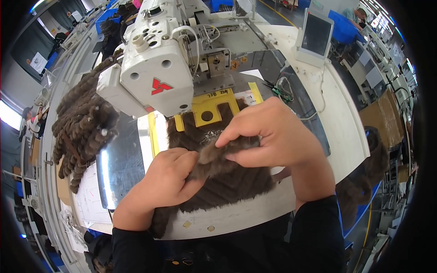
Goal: Sewing straps and a decorative tail onto a fur product using an industrial sewing machine.
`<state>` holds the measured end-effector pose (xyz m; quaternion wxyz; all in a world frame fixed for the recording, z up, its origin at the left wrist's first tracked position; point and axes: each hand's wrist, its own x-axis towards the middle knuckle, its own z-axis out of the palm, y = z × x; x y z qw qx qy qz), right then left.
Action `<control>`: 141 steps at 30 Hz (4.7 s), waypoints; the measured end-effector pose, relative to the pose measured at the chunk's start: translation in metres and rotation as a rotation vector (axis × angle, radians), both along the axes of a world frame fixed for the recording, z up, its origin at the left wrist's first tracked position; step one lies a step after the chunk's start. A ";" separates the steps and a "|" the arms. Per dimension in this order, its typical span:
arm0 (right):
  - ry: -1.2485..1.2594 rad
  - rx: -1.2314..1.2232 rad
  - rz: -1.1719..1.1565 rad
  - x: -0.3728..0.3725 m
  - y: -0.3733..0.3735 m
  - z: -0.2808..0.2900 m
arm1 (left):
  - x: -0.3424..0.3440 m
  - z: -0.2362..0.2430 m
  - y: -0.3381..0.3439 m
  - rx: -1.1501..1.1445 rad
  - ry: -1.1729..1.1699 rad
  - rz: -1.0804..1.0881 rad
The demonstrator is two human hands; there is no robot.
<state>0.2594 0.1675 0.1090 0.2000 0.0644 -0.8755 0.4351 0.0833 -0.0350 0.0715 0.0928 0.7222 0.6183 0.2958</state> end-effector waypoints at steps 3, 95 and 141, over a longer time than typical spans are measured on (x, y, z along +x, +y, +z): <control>-0.085 0.034 -0.058 0.002 0.003 0.003 | 0.001 -0.002 0.003 -0.034 -0.094 -0.033; -0.237 0.311 -0.164 -0.022 -0.022 -0.017 | -0.046 0.008 -0.029 0.828 -1.312 -0.029; -0.082 -0.324 -0.062 -0.042 -0.069 -0.066 | -0.020 -0.009 0.000 0.360 -0.646 -0.029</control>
